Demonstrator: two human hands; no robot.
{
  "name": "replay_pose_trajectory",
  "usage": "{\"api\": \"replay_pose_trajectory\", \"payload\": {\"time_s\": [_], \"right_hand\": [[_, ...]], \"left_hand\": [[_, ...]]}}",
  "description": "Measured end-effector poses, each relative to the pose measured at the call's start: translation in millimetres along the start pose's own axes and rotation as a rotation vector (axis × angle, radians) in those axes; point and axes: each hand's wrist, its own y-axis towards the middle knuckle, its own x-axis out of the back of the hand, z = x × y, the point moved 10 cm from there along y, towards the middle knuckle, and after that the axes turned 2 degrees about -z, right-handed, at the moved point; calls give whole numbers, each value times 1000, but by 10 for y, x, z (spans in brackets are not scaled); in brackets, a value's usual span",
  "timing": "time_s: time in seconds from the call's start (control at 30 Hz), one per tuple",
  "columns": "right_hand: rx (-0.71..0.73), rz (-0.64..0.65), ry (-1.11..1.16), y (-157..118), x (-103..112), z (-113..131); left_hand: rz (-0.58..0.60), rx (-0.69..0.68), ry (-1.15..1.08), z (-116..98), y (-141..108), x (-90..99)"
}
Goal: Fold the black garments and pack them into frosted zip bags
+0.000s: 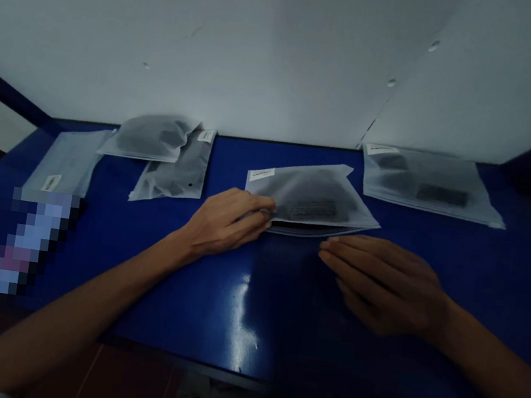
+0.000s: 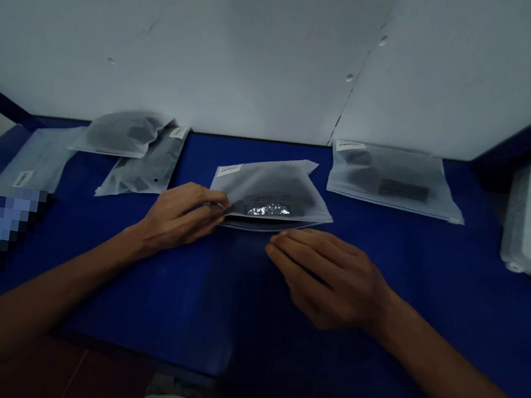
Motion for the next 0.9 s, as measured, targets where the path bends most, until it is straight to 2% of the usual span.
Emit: {"api": "replay_pose_trajectory", "payload": {"time_s": [0.1,0.27,0.37,0.43,0.5,0.73,0.83,0.9], "right_hand": [[-17,76,2,49,-108,60],[-96,202,-165,41,-319,-16],[-55,139,-271,36,-280,46],[-14,106,-229,30,-265,119],[-25,147,-141,23,-320,132],[-195,326,-182,5,-478,-82],[-235,335,-131,-35,-504,-129],[-217,286,-104,-48,-484,-113]], "left_hand": [[-101,-7,-7,-55,-2,93],[-170,65,-24,-82,30,125],[-203,116,-40,-68,49,149],[-219,141,-58,-56,53,163],[-219,138,-78,-71,57,161],[-112,84,-75,-161,80,40],[45,96,-89,-146,79,-126],[166,128,-121,-107,52,-253]]}}
